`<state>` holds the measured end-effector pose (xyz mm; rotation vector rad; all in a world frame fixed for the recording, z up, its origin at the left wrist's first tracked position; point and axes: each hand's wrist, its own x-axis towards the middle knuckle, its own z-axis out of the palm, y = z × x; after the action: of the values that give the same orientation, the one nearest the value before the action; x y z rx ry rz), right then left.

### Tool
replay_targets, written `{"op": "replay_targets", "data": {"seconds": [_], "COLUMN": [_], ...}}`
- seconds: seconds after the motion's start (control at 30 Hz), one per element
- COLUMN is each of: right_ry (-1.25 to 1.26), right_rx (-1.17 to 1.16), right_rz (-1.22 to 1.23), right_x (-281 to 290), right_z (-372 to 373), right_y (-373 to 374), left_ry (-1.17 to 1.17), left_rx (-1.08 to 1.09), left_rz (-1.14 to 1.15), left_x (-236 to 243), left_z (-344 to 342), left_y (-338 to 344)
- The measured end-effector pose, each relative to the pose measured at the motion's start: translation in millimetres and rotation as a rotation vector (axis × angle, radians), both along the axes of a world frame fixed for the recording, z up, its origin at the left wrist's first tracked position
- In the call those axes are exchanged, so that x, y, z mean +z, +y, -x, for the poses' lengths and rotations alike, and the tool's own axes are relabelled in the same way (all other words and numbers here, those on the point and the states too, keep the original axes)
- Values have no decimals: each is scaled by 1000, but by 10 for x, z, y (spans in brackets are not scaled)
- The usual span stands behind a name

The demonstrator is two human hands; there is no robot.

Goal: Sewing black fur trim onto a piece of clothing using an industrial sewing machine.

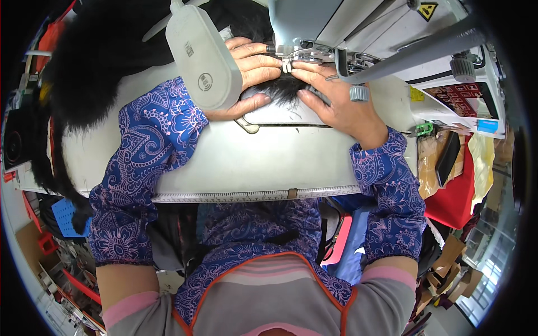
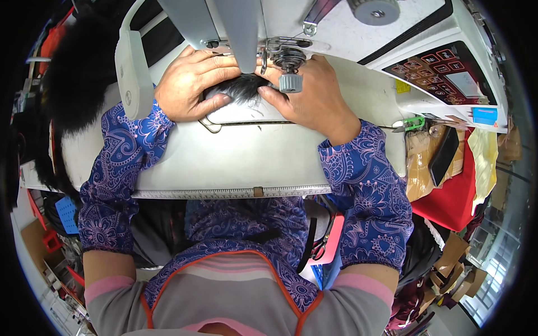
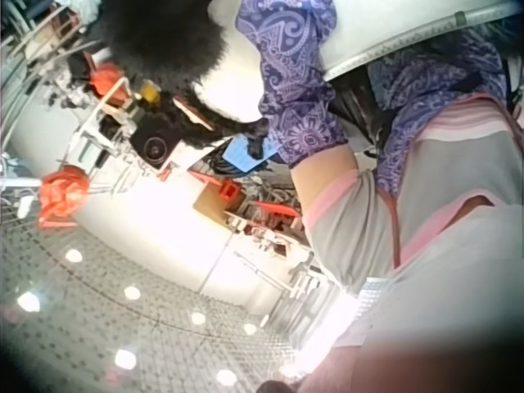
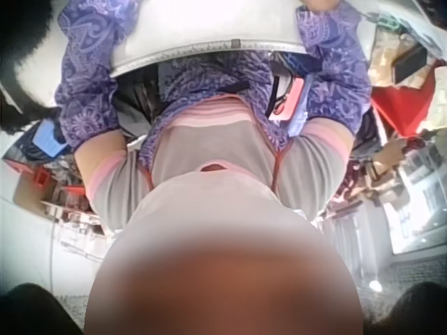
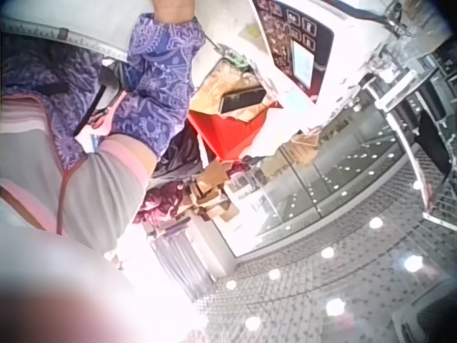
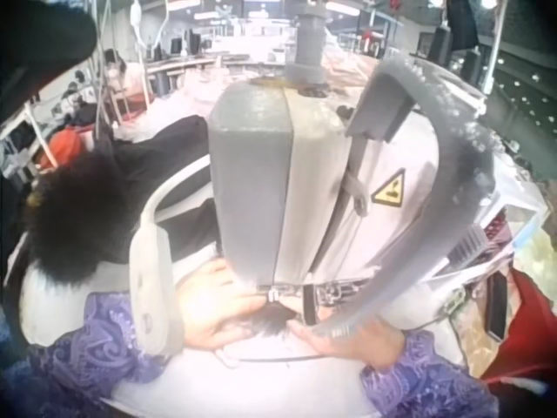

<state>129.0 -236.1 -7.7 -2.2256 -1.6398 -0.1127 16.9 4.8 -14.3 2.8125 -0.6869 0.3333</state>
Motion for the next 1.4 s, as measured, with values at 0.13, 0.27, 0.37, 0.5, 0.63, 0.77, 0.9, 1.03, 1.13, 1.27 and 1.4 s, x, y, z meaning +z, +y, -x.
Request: {"op": "replay_targets", "data": {"seconds": [0.13, 0.27, 0.37, 0.5, 0.63, 0.77, 0.9, 1.03, 1.13, 1.27, 1.4], "right_ry": [16, 14, 34, 42, 90, 75, 72, 90, 74, -76, -35], "right_rx": [-12, 27, 24, 41, 20, 38, 53, 12, 18, 213, 161], "right_rz": [36, -16, 18, -18, 11, 14, -11, 31, -12, -179, -173], "right_x": [-84, -32, -22, -66, -66, -72, -105, -81, -109, -37, -33], "right_z": [-55, -50, -47, -67, -61, -83, -114, -96, -71, 77, 83], "right_y": [-30, 9, 4, 0, 11, -3, -11, 18, -17, 1, -32], "left_ry": [-27, -120, -114, -119, -123, -155, -200, -324, -336, -234, -237], "left_rx": [-15, -45, -39, -37, -59, -92, -65, 55, -4, -121, 13], "left_rz": [7, 62, 74, 94, 129, 123, 129, 53, 58, -11, 39], "left_x": [-19, -41, -50, -49, -66, -41, -41, 0, -84, 7, 73], "left_z": [-21, -34, -32, -28, -38, -37, -91, -120, -88, 44, 30], "left_y": [-5, -10, -17, -29, -6, -22, -21, 58, 22, -197, -45]}}
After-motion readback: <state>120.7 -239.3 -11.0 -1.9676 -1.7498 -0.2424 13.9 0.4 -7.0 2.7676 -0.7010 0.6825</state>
